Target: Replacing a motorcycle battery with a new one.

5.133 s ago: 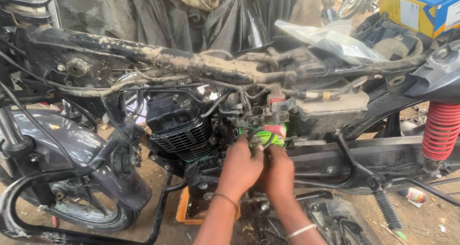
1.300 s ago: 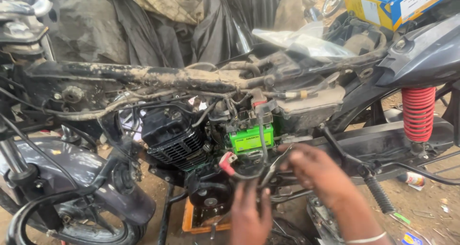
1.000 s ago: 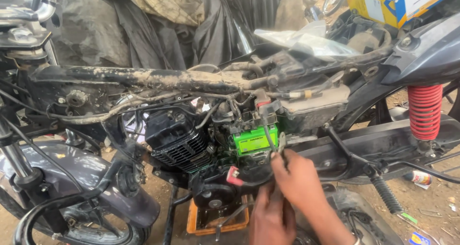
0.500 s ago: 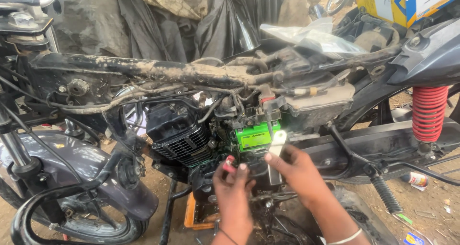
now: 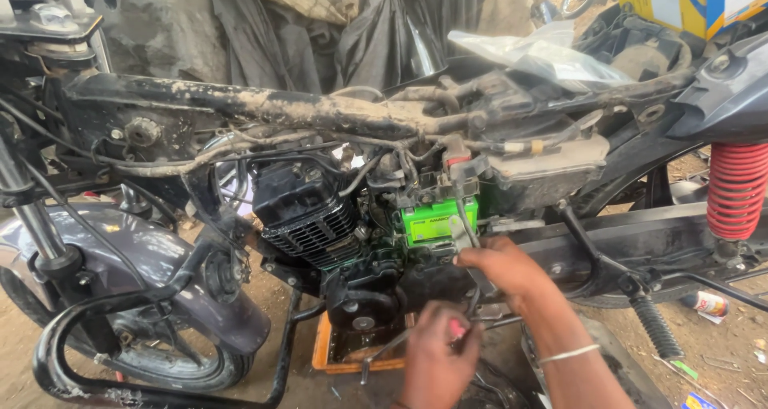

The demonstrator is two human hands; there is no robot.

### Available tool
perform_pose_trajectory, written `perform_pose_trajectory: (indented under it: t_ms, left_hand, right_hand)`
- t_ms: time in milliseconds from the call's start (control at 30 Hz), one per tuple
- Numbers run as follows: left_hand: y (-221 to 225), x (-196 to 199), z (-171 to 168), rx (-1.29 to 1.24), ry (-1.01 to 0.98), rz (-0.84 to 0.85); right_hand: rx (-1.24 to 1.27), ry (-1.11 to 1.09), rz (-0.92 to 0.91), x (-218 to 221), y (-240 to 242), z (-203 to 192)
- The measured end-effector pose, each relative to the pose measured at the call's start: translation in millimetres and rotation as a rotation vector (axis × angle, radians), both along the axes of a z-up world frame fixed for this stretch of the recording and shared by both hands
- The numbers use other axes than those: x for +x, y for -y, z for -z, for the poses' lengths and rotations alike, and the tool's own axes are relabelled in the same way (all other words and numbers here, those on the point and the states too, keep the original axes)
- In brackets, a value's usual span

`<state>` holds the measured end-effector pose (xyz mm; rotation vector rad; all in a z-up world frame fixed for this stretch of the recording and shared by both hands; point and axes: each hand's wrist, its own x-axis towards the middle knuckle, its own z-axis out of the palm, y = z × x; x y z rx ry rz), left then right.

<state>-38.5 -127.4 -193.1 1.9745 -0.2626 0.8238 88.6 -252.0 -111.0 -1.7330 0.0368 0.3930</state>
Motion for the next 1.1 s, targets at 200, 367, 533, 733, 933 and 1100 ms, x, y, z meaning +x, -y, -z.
perform_pose_trajectory:
  t_ms: [200, 367, 533, 733, 933, 1100]
  left_hand:
    - [2.7, 0.4, -40.5, 0.59, 0.044, -0.183]
    - [4.9, 1.8, -54.5, 0.516, 0.004, -0.208]
    - [-2.0, -1.9, -78.9, 0.633, 0.346, -0.348]
    - [-12.1, 8.1, -54.4, 0.46, 0.227, -0.115]
    - [-11.0, 4.7, -67.9, -0.104, 0.046, -0.033]
    - [-29.9, 31.7, -34.7, -0.81, -0.585, 0.278]
  right_hand:
    - [0.125, 0.089, 0.06, 10.9, -23.8, 36.4]
    - [0.364, -0.042, 0.156, -34.6, -36.2, -18.0]
    - [0.582, -0.179, -0.051, -47.7, -19.5, -36.8]
    - [0.547, -0.051, -0.266, -36.7, 2.9, -18.8]
    - [0.616, 0.0, -0.273, -34.3, 2.1, -16.6]
    - [0.632, 0.009, -0.166, -25.5, -10.1, -2.1]
